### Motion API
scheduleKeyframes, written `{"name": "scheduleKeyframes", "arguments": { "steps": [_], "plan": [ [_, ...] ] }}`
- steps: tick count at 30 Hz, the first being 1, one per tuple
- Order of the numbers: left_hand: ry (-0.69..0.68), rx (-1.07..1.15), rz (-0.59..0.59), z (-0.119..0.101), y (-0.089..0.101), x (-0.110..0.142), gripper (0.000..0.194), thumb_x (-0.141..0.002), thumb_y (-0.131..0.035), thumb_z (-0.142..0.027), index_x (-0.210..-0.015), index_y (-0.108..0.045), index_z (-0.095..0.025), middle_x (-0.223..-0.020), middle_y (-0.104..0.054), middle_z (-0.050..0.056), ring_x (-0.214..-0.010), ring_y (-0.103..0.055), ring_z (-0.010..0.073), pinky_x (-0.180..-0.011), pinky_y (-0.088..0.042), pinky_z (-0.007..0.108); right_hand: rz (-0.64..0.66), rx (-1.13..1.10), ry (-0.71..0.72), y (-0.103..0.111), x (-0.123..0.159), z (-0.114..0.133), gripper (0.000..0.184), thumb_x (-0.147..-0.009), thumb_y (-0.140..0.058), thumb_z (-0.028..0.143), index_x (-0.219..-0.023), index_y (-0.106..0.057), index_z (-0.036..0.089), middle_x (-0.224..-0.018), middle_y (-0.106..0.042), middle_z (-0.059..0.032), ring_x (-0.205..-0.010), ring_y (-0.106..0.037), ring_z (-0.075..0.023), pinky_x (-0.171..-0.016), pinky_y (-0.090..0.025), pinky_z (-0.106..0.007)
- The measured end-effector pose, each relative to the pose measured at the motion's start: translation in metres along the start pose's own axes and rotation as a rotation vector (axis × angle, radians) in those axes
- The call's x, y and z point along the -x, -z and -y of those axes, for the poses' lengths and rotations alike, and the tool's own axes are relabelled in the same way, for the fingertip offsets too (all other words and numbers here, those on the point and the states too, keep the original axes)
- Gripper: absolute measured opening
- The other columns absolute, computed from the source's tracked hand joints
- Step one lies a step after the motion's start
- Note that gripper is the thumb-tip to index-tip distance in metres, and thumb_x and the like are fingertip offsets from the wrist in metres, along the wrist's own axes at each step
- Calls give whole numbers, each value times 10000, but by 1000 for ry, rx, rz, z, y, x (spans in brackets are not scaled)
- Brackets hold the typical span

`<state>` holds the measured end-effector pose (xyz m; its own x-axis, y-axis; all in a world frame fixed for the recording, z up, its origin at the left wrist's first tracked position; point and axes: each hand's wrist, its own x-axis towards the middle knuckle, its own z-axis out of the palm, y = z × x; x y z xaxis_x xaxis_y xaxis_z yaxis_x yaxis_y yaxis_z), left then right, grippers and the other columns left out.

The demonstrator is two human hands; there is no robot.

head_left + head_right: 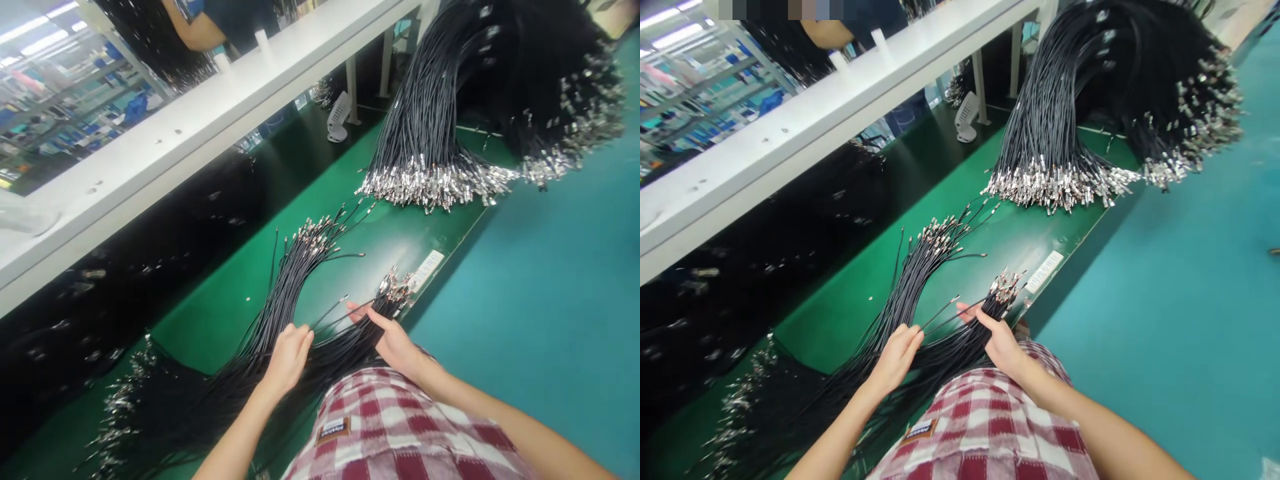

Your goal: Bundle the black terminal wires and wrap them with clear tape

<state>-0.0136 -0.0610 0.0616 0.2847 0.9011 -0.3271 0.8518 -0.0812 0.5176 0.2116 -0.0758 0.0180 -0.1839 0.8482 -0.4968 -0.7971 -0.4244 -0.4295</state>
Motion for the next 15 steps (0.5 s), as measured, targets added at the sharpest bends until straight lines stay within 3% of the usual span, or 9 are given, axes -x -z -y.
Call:
{"name": "scheduleKeyframes", "arguments": {
  "steps": [3, 5, 7, 10, 15],
  "plan": [
    [-22, 101, 30, 0, -2, -4, 411, -947, -350, -466, -690, -547, -212, -717, -564, 36, -795, -507, 216, -762, -381, 324, -15, -76, 42, 1, 3, -1, 291, -659, -849, 410, -791, -685, 209, -755, -622, 10, -823, -584, -180, -829, -452, -320],
    [-27, 237, -43, -2, 2, -6, 416, -939, -375, -495, -750, -600, -202, -747, -589, 37, -787, -530, 201, -754, -398, 307, -8, -107, 62, 2, 3, -2, 299, -669, -848, 400, -829, -668, 224, -684, -548, 37, -757, -554, -161, -788, -446, -311],
    [21, 374, -121, -9, 7, -9, 438, -929, -387, -536, -787, -606, -185, -656, -531, 9, -661, -499, 167, -644, -382, 274, 0, -75, 75, 1, 3, -2, 331, -687, -836, 414, -900, -668, 224, -638, -494, 47, -682, -508, -147, -744, -440, -313],
    [46, 459, -93, -35, 4, -14, 444, -933, -391, -542, -858, -617, -167, -535, -400, -43, -516, -381, 128, -529, -293, 252, 11, -3, 87, -4, 4, -1, 375, -717, -808, 451, -976, -669, 219, -605, -463, 53, -624, -455, -136, -704, -434, -313],
    [-90, 250, -4, -87, -25, -23, 321, -973, -369, -325, -905, -641, -168, -684, -601, 41, -592, -522, 156, -607, -358, 282, 0, 80, 60, -10, 9, -1, 425, -667, -825, 479, -993, -697, 238, -686, -578, 26, -667, -515, -153, -679, -444, -307]
  ]
}}
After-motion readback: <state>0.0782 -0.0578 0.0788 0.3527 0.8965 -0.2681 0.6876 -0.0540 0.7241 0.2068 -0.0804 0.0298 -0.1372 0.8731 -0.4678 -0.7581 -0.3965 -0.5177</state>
